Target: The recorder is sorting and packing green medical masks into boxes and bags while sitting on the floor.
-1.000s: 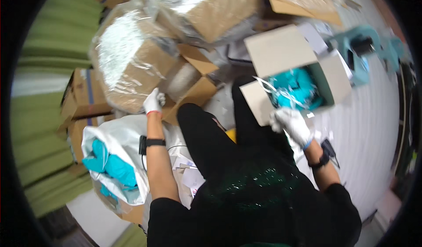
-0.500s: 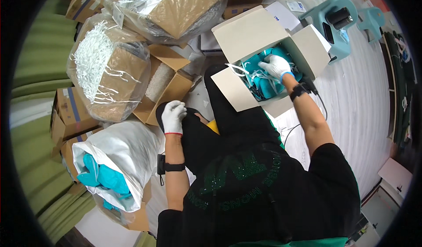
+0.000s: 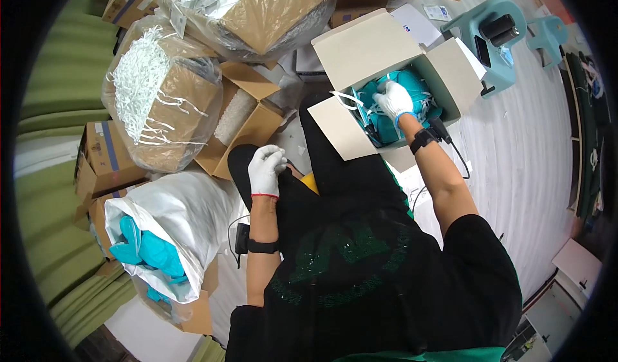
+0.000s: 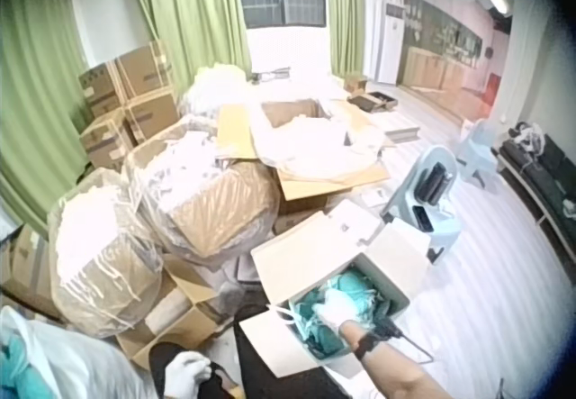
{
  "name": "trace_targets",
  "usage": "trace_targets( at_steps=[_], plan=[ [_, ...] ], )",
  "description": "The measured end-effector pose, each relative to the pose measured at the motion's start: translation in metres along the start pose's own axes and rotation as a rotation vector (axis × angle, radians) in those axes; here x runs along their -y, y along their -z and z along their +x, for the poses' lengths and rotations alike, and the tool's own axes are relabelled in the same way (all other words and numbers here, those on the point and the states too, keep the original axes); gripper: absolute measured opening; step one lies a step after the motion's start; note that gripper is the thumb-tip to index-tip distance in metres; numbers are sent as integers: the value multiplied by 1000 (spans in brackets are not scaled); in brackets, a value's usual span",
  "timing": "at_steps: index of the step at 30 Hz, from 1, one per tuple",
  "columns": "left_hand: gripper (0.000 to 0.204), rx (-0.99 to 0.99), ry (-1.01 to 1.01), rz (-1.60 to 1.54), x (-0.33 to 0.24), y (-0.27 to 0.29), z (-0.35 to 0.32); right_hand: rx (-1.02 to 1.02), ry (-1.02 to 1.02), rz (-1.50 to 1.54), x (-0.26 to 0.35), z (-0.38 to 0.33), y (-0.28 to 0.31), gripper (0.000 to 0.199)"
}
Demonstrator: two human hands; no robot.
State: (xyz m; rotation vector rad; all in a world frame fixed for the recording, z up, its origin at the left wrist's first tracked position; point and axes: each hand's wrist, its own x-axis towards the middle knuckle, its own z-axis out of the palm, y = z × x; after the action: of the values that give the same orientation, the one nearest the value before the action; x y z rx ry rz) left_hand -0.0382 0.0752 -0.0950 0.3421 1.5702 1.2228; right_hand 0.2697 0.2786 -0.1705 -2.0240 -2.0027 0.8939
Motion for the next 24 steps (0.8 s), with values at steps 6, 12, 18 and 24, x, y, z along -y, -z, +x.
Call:
trace_targets(
  at_steps=[6,12,18,24],
  plan=[
    [14,3,-155,262,-9,-27,-8,-296,260,-10,25,-25,7,16],
    [33,166,-504,534,-15,-101,27,-163,239,155,55,-56,26,16],
    [56,107,-298,1024,-11,-160,71,-161,314,204,55,-80,25,13],
    [18,135,-712,939,-16,-144,26,-774,94,352,27,-70,69,9]
  ],
)
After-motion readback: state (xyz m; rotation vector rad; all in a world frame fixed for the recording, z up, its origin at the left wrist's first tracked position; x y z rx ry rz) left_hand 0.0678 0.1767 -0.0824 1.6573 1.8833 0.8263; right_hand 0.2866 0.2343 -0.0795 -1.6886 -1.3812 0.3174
